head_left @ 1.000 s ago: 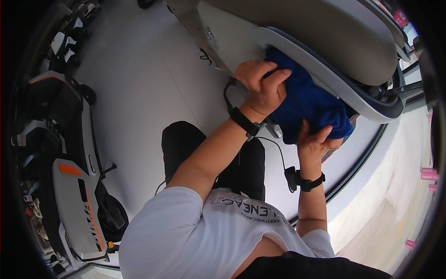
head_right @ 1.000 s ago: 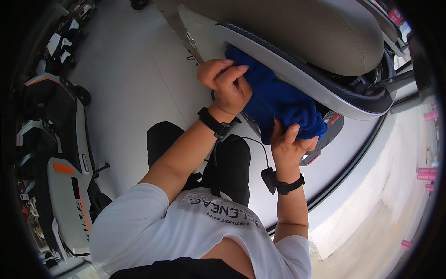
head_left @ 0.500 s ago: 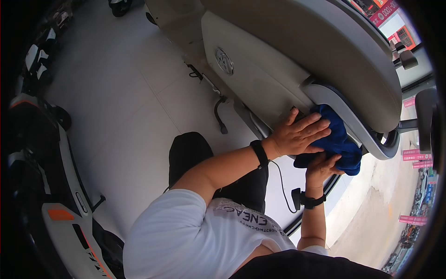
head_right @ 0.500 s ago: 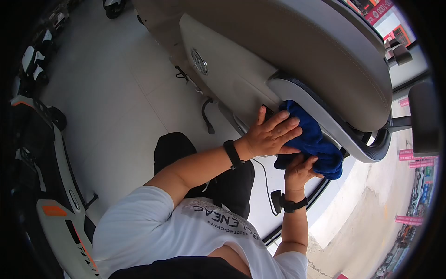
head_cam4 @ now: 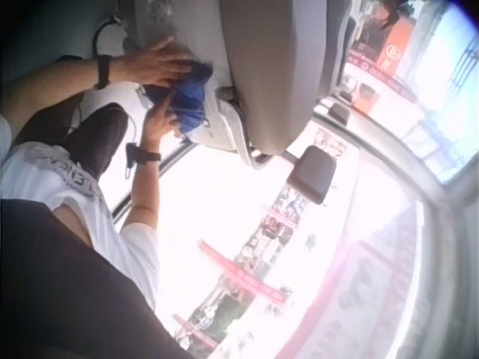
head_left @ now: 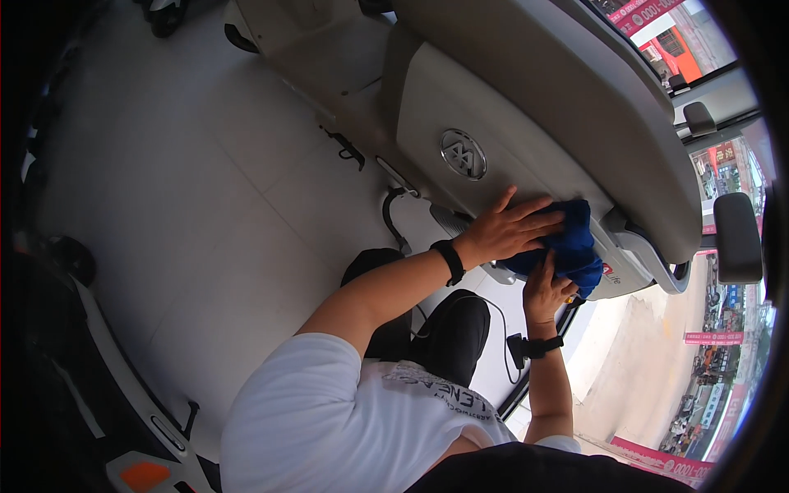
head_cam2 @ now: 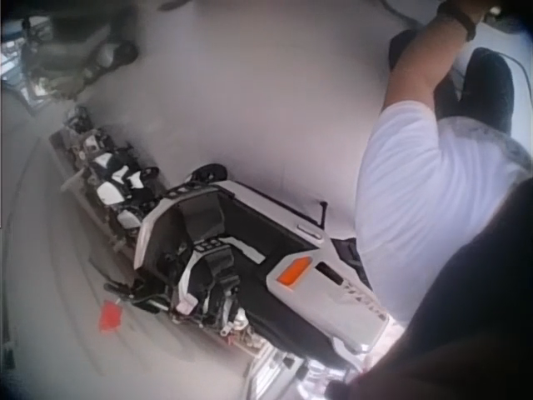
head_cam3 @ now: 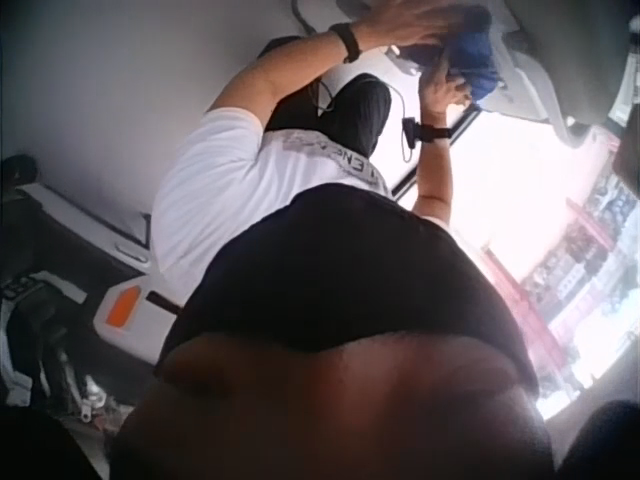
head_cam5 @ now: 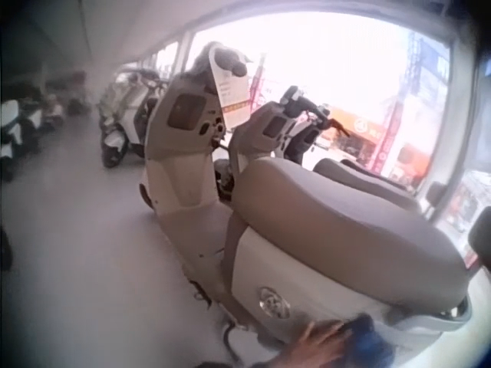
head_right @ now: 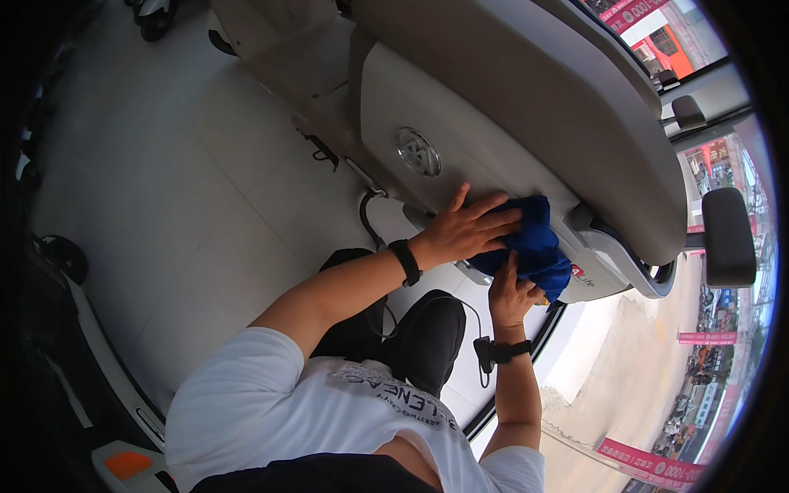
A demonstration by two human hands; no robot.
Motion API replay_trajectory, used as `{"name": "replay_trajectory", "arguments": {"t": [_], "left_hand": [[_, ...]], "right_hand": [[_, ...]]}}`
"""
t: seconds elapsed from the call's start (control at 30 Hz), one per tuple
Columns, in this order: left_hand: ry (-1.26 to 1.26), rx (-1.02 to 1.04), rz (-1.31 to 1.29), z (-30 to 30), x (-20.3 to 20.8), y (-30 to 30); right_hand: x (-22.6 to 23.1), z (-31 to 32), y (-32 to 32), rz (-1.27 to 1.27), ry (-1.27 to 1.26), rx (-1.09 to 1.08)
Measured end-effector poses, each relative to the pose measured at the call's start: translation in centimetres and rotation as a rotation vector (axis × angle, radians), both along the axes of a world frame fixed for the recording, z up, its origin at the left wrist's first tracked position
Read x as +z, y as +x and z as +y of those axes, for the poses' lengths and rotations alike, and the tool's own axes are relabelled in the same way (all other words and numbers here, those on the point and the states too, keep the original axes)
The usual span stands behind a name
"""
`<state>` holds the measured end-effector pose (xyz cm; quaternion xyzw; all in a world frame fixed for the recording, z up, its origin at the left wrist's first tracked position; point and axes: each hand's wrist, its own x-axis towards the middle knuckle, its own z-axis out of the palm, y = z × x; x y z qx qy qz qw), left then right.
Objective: Cleaning the exterior and floorboard of an electric scooter with a blue cloth.
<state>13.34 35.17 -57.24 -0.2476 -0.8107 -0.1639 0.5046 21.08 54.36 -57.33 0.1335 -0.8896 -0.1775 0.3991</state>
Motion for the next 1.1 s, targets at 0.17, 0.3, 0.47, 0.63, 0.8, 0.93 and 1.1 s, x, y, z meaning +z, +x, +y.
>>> {"name": "replay_trajectory", "arguments": {"t": [0.17,0.3,0.47,0.63,0.8,0.93,1.1], "left_hand": [[0.088,0.014,-0.082,-3.8,-1.4,-0.8],[0.136,0.157,-0.153,-9.7,1.8,-3.2],[0.189,0.269,-0.148,-17.6,5.3,-7.6],[0.182,0.238,-0.352,-21.7,4.9,-8.4],[0.214,0.247,-0.219,-22.4,-0.1,-9.5],[0.684,-0.24,-0.447,-21.1,-2.0,-6.7],[0.661,-0.141,-0.475,-22.2,-2.6,-1.5]], "right_hand": [[3.5,-4.0,-1.9,0.114,0.148,0.188],[9.6,-10.3,-4.4,0.043,0.143,0.301],[14.0,-19.5,-9.5,-0.039,0.107,0.373],[12.6,-23.2,-11.7,-0.104,0.166,0.418],[11.0,-24.9,-11.4,-0.154,0.215,0.41],[8.1,-21.2,-10.0,-0.263,0.237,0.577],[9.7,-19.2,-7.8,-0.349,0.035,0.74]]}}
